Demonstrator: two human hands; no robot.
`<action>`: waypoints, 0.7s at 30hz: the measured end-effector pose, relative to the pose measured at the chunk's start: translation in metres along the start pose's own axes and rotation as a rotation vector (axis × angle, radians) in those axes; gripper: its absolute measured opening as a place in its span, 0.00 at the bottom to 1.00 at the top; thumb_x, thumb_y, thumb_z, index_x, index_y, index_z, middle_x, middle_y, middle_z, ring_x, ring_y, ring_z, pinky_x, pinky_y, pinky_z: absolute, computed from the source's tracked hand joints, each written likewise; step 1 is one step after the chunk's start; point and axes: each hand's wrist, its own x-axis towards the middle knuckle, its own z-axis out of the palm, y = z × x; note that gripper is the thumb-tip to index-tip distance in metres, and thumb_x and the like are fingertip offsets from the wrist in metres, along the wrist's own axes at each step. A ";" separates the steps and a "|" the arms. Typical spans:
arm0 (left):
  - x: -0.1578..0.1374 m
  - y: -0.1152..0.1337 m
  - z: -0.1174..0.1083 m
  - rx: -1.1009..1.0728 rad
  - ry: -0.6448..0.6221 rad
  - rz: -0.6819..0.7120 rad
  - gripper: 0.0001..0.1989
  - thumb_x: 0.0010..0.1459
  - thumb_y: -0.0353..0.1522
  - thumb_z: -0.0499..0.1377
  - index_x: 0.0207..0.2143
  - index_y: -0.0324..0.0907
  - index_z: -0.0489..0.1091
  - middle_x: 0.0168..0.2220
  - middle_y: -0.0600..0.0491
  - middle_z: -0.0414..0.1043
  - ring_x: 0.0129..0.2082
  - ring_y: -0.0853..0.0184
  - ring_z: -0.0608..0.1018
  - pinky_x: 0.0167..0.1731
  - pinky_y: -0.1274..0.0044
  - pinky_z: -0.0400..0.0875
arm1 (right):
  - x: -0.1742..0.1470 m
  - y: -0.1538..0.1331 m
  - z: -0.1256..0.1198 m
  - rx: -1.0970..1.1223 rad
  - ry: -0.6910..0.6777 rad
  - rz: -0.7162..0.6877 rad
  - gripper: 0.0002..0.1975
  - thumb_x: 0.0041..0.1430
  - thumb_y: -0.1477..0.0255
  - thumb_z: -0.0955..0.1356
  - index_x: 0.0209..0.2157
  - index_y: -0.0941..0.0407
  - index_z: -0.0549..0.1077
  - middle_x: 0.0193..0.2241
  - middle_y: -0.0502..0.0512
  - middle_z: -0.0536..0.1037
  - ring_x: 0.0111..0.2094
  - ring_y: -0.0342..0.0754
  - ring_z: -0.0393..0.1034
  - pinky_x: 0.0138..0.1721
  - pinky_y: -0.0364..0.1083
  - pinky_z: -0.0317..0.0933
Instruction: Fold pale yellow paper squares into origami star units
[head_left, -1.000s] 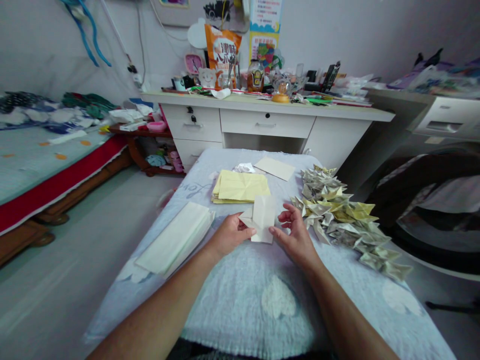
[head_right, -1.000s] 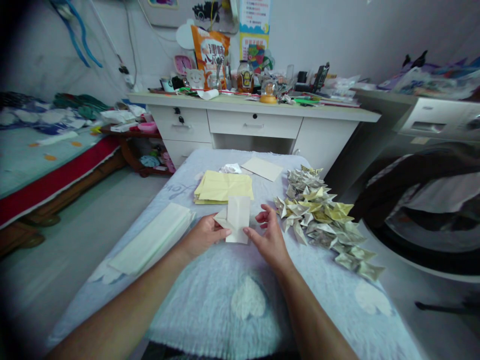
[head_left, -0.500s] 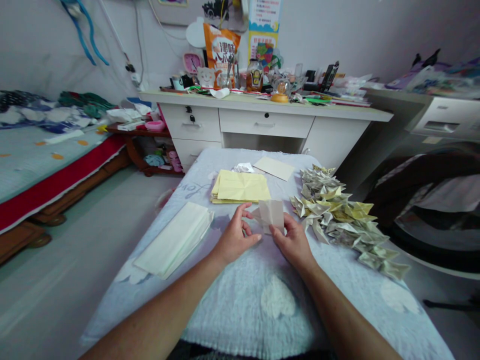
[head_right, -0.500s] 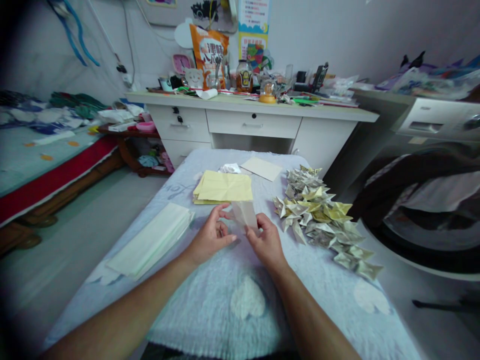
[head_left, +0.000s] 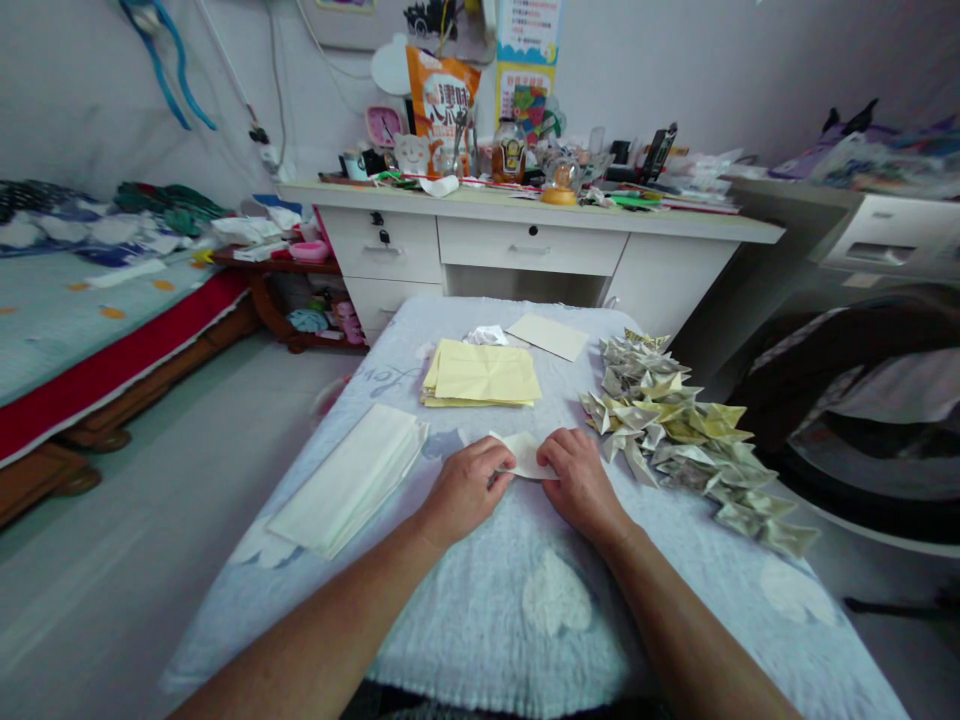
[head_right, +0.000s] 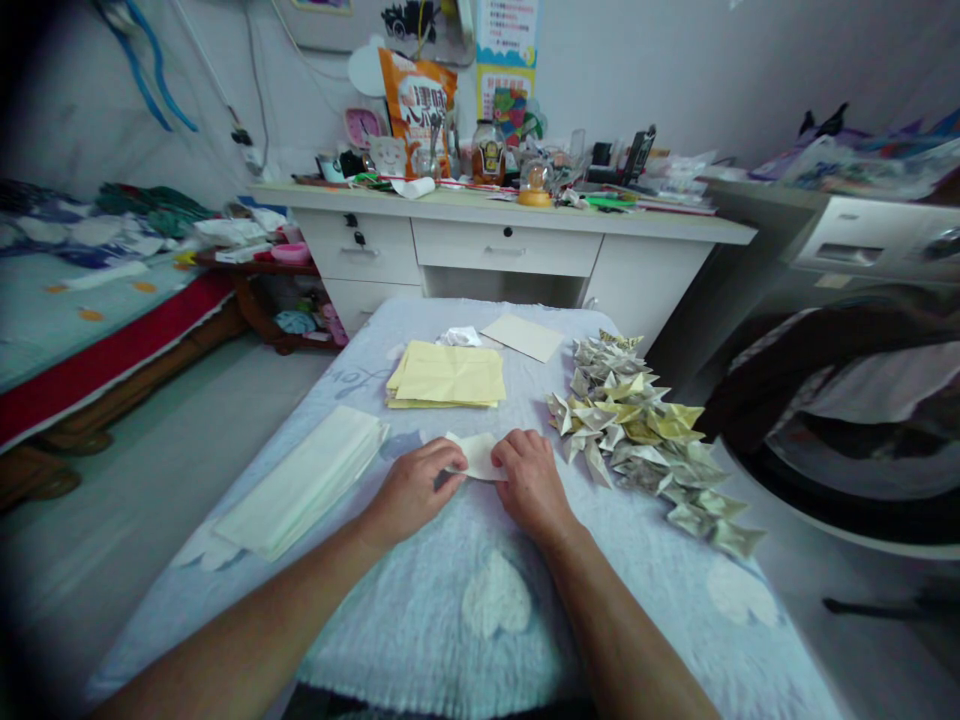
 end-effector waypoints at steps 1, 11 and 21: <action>-0.001 -0.002 0.000 0.029 -0.030 -0.013 0.05 0.55 0.24 0.57 0.33 0.42 0.68 0.34 0.55 0.70 0.36 0.69 0.73 0.38 0.77 0.67 | 0.000 0.002 0.000 0.011 -0.031 0.000 0.11 0.45 0.83 0.64 0.31 0.56 0.69 0.34 0.53 0.69 0.39 0.50 0.58 0.40 0.47 0.49; -0.001 -0.007 -0.009 0.285 -0.060 -0.025 0.09 0.53 0.27 0.60 0.38 0.46 0.74 0.40 0.53 0.71 0.42 0.63 0.69 0.44 0.72 0.64 | -0.002 0.012 -0.009 0.099 -0.189 0.016 0.11 0.45 0.83 0.64 0.31 0.56 0.70 0.33 0.52 0.70 0.38 0.48 0.59 0.38 0.46 0.48; 0.009 -0.018 -0.005 0.155 -0.067 -0.098 0.05 0.57 0.32 0.57 0.32 0.42 0.73 0.36 0.52 0.71 0.40 0.64 0.69 0.42 0.73 0.63 | -0.004 0.023 -0.014 0.173 -0.179 0.081 0.07 0.59 0.74 0.64 0.29 0.57 0.72 0.34 0.55 0.71 0.39 0.48 0.61 0.43 0.47 0.51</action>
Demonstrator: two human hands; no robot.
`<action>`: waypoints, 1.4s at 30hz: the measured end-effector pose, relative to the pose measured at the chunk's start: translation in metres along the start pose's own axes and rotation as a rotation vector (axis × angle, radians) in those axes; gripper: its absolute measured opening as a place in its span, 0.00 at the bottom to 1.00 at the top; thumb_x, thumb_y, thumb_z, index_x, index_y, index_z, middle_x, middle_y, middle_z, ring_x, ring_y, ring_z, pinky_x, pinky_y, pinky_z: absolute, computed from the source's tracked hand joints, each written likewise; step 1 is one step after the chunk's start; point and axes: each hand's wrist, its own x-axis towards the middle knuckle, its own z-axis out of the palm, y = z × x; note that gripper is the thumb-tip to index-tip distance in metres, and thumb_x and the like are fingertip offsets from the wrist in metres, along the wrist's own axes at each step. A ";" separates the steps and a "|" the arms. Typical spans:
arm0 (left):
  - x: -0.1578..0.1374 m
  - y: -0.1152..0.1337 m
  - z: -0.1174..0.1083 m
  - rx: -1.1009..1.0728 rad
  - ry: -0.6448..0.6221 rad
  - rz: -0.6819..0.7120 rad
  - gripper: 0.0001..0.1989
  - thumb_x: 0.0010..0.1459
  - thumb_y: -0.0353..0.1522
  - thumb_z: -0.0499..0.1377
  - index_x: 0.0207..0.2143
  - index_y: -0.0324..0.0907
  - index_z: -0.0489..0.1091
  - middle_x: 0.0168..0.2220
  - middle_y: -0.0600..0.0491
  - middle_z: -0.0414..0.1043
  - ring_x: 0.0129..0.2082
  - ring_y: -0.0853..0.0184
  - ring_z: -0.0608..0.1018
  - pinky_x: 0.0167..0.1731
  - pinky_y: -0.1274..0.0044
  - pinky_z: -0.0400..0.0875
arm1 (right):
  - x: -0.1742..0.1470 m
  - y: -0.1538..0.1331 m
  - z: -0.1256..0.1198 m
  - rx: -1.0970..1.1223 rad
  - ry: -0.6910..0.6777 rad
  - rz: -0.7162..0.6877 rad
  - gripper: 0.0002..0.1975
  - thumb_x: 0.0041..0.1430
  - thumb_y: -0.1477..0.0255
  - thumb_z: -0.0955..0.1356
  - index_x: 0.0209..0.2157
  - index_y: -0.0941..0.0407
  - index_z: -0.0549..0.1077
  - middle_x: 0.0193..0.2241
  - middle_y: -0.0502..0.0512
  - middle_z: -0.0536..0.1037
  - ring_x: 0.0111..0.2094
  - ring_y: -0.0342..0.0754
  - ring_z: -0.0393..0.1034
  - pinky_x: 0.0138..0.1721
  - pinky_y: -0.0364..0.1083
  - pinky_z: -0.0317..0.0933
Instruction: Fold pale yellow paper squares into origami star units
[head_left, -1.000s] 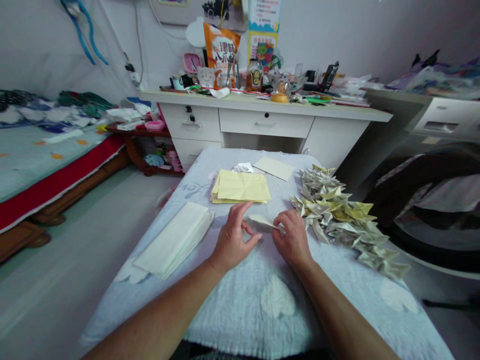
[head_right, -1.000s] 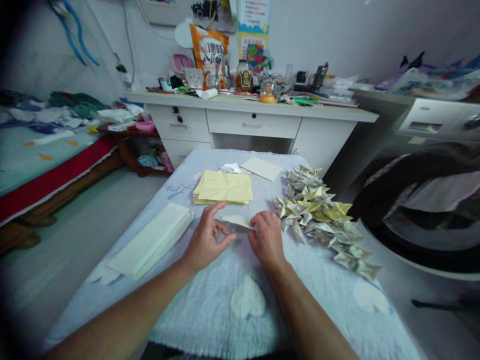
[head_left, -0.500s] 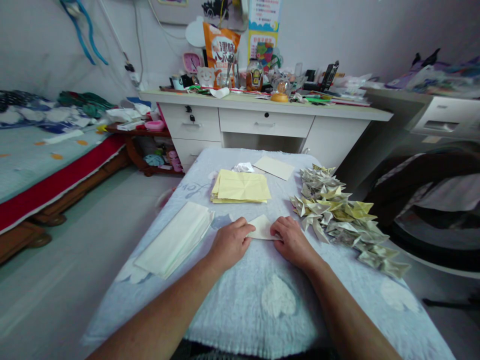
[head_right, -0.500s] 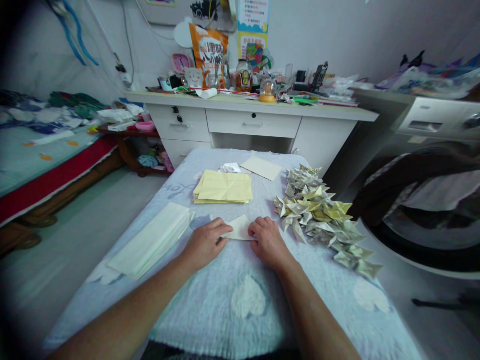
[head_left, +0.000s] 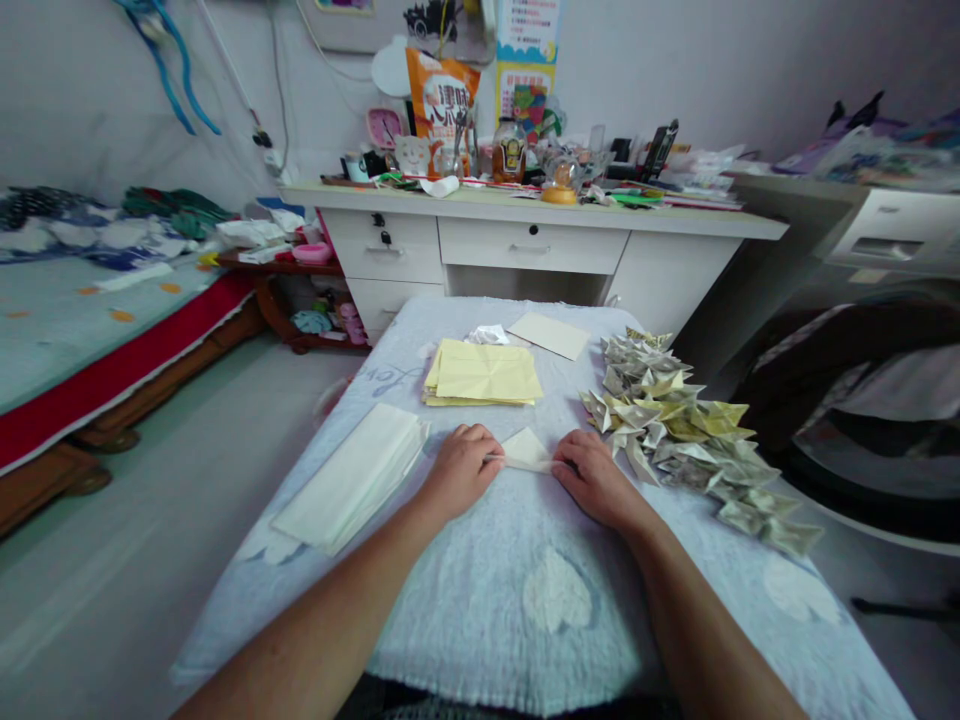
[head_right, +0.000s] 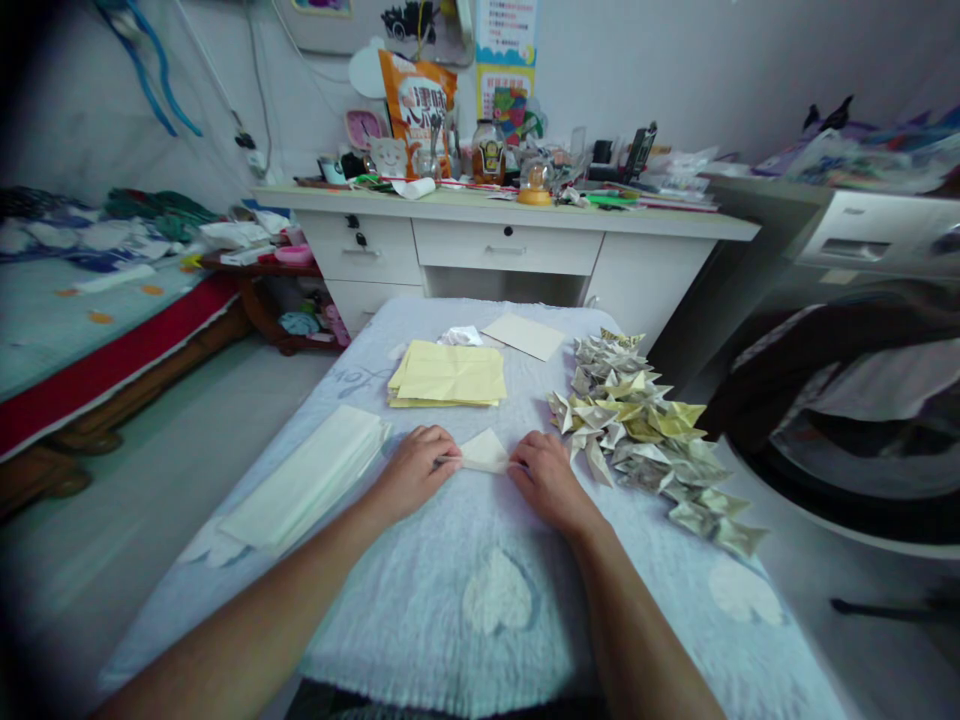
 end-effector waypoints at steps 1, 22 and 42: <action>0.001 -0.002 0.001 -0.009 0.005 -0.022 0.04 0.56 0.32 0.58 0.32 0.42 0.73 0.36 0.52 0.71 0.40 0.64 0.70 0.42 0.73 0.63 | 0.000 0.000 0.001 0.007 0.003 0.020 0.07 0.60 0.73 0.64 0.29 0.57 0.73 0.35 0.55 0.71 0.39 0.49 0.61 0.43 0.47 0.52; 0.010 -0.008 0.007 0.213 0.034 -0.155 0.12 0.58 0.39 0.56 0.27 0.42 0.71 0.33 0.51 0.68 0.37 0.63 0.68 0.40 0.73 0.61 | 0.004 -0.005 0.011 -0.126 0.105 0.208 0.10 0.59 0.72 0.65 0.25 0.58 0.72 0.34 0.57 0.70 0.38 0.49 0.60 0.42 0.47 0.51; 0.008 0.000 0.006 0.191 0.090 -0.193 0.09 0.54 0.33 0.59 0.39 0.46 0.67 0.40 0.53 0.68 0.43 0.61 0.67 0.42 0.71 0.59 | 0.005 -0.023 0.020 -0.214 0.143 0.118 0.12 0.55 0.81 0.62 0.37 0.54 0.70 0.39 0.55 0.70 0.42 0.52 0.58 0.40 0.48 0.48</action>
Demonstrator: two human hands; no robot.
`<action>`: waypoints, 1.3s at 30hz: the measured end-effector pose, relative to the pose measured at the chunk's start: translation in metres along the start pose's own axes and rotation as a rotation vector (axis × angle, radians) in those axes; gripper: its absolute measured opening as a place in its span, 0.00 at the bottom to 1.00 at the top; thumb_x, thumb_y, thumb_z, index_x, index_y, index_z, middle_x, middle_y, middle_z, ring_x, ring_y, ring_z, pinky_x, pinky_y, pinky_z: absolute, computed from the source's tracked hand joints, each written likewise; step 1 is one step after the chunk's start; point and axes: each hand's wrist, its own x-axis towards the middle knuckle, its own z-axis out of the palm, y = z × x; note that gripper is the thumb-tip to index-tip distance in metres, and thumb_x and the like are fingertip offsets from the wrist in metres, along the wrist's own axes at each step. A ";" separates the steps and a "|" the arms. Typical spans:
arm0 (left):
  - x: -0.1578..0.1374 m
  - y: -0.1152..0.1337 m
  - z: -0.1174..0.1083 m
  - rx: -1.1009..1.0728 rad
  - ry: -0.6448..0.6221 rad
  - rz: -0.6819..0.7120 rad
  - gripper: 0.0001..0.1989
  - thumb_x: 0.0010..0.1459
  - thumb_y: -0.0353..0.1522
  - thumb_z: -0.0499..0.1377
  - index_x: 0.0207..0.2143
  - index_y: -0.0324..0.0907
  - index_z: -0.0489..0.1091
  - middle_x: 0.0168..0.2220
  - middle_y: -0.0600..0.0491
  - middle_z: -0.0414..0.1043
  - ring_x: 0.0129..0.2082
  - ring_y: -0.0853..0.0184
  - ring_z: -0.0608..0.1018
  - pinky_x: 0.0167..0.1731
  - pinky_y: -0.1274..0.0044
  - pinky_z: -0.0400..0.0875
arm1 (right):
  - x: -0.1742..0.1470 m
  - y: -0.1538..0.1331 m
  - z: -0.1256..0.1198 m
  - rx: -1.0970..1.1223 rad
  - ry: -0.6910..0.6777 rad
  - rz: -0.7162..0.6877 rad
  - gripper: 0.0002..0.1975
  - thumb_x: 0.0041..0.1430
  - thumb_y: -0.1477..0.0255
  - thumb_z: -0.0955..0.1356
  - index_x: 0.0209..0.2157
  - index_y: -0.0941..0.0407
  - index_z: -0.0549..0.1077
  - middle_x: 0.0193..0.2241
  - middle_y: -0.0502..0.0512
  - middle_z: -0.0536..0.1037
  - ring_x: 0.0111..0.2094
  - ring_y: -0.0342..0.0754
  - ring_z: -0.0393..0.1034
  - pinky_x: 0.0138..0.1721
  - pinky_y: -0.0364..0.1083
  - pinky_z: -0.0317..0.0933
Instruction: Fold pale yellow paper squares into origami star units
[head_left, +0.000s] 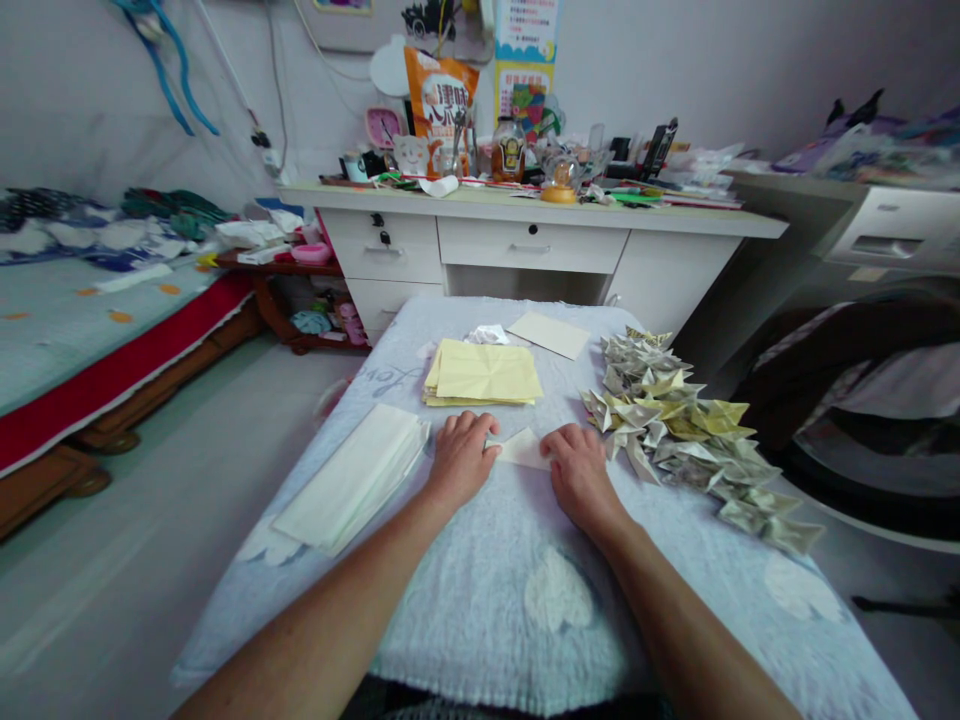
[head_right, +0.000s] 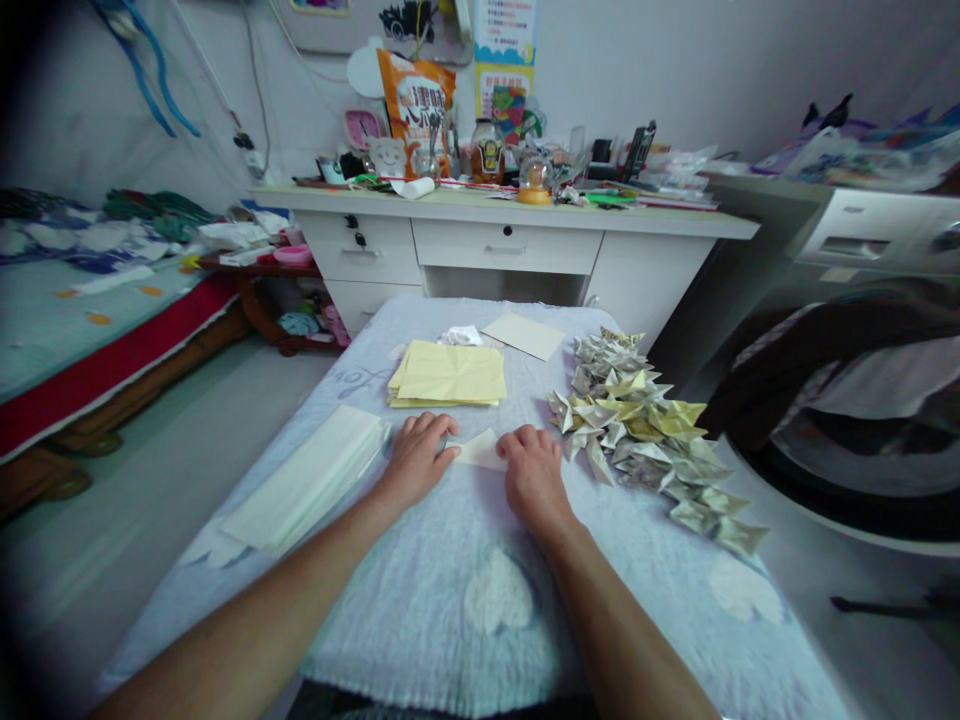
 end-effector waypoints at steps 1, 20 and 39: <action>0.000 0.000 0.000 -0.002 -0.015 0.009 0.07 0.55 0.32 0.59 0.38 0.47 0.68 0.40 0.53 0.68 0.43 0.61 0.67 0.42 0.71 0.59 | 0.001 -0.002 0.000 0.003 -0.038 -0.037 0.13 0.55 0.83 0.61 0.36 0.54 0.71 0.37 0.55 0.70 0.41 0.51 0.58 0.39 0.47 0.48; -0.002 0.002 -0.001 0.085 -0.105 -0.007 0.10 0.55 0.41 0.58 0.38 0.49 0.67 0.41 0.53 0.66 0.44 0.60 0.65 0.44 0.68 0.56 | 0.011 -0.031 0.011 -0.150 -0.015 0.113 0.14 0.59 0.60 0.65 0.40 0.55 0.68 0.38 0.60 0.68 0.41 0.56 0.60 0.41 0.51 0.50; -0.003 -0.006 -0.001 0.027 -0.091 -0.062 0.09 0.56 0.32 0.55 0.40 0.51 0.67 0.41 0.53 0.68 0.44 0.60 0.66 0.42 0.68 0.56 | -0.010 0.024 0.002 -0.073 -0.066 0.092 0.34 0.57 0.74 0.64 0.64 0.46 0.52 0.53 0.59 0.63 0.52 0.58 0.55 0.53 0.57 0.50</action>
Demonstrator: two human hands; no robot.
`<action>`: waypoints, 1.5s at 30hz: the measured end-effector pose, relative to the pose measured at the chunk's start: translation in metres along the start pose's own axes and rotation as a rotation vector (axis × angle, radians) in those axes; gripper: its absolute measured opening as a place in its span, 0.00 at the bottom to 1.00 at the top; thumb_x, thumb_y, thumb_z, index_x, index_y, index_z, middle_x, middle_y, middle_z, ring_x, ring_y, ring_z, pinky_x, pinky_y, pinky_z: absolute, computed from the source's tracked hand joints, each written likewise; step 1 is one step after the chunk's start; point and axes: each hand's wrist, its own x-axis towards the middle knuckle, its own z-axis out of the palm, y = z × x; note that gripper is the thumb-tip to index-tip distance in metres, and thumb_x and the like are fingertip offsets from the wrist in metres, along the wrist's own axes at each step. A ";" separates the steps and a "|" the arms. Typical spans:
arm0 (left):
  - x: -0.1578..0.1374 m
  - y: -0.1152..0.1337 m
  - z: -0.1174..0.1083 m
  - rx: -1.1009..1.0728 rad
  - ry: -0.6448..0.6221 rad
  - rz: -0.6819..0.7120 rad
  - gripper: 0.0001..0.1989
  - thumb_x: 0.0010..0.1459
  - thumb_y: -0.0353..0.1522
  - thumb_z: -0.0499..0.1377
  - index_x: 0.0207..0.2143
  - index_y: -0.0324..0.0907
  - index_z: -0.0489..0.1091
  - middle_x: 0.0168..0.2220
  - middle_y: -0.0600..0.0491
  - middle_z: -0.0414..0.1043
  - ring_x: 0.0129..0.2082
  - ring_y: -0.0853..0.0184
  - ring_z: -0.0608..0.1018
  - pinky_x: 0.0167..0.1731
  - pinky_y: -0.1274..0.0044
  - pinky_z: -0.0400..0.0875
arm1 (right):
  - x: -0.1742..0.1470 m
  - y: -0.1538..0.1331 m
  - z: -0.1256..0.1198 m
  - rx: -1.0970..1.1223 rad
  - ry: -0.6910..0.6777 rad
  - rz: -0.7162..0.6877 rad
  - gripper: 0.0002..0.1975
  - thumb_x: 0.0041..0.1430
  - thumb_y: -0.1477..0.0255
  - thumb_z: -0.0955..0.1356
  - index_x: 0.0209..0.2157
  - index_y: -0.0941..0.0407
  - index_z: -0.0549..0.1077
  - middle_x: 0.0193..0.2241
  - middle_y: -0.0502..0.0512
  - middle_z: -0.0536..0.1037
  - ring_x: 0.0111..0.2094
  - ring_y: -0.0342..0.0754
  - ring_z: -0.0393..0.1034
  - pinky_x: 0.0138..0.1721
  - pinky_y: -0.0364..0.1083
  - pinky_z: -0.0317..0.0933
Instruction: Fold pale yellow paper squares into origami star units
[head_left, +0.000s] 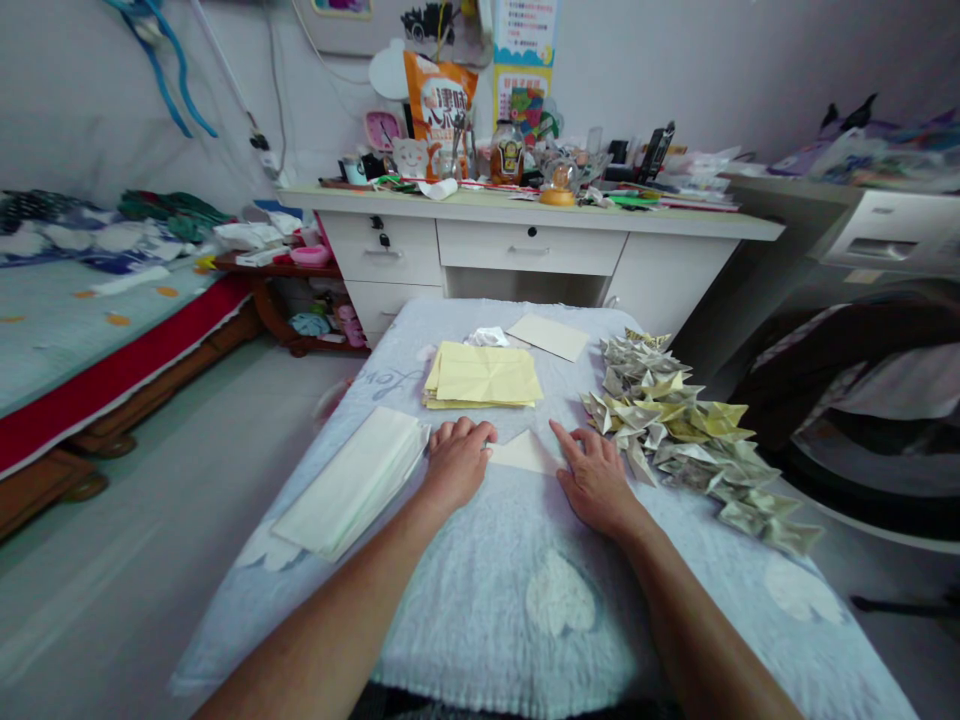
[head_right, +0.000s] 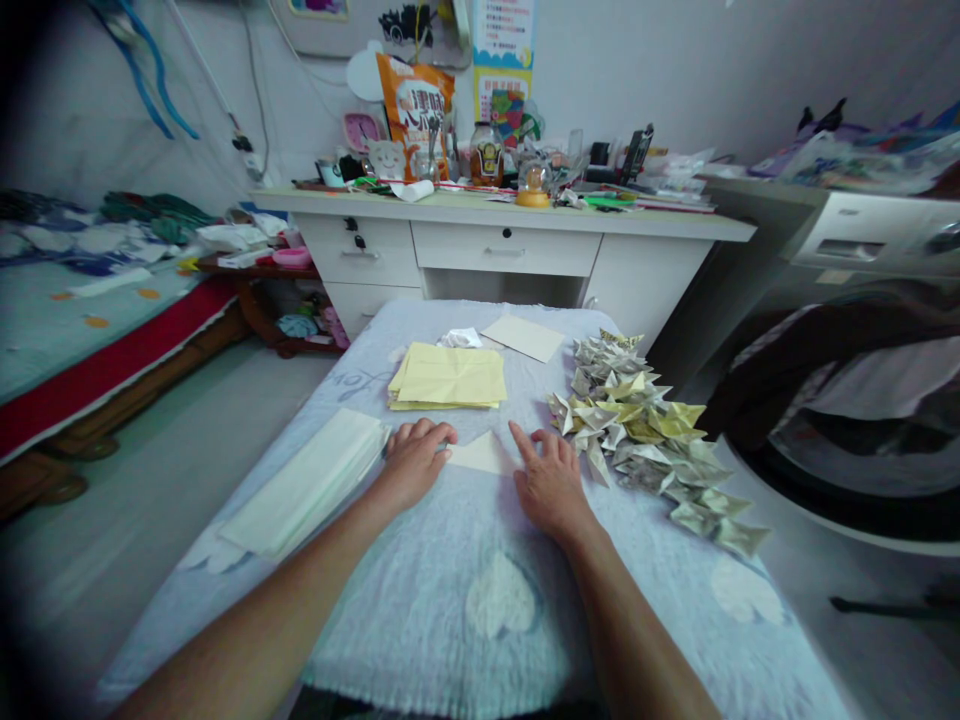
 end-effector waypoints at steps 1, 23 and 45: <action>0.000 0.000 0.000 0.002 0.001 0.002 0.09 0.57 0.32 0.55 0.40 0.51 0.67 0.41 0.53 0.68 0.44 0.60 0.66 0.42 0.69 0.56 | 0.000 0.001 0.000 0.012 -0.006 -0.009 0.34 0.57 0.75 0.63 0.64 0.47 0.52 0.53 0.59 0.63 0.52 0.58 0.55 0.53 0.57 0.50; -0.003 0.009 0.008 -0.314 -0.008 0.396 0.17 0.53 0.28 0.60 0.47 0.45 0.70 0.51 0.49 0.66 0.52 0.61 0.69 0.54 0.68 0.63 | 0.009 -0.017 -0.002 0.200 0.097 -0.177 0.18 0.48 0.77 0.66 0.43 0.55 0.72 0.39 0.56 0.72 0.43 0.54 0.63 0.44 0.51 0.53; -0.003 0.021 -0.003 -0.893 -0.075 0.097 0.11 0.54 0.33 0.59 0.40 0.40 0.70 0.41 0.50 0.71 0.40 0.66 0.72 0.42 0.75 0.66 | 0.011 -0.030 0.007 0.840 0.454 0.096 0.25 0.49 0.62 0.72 0.45 0.54 0.59 0.36 0.53 0.68 0.36 0.48 0.65 0.36 0.48 0.63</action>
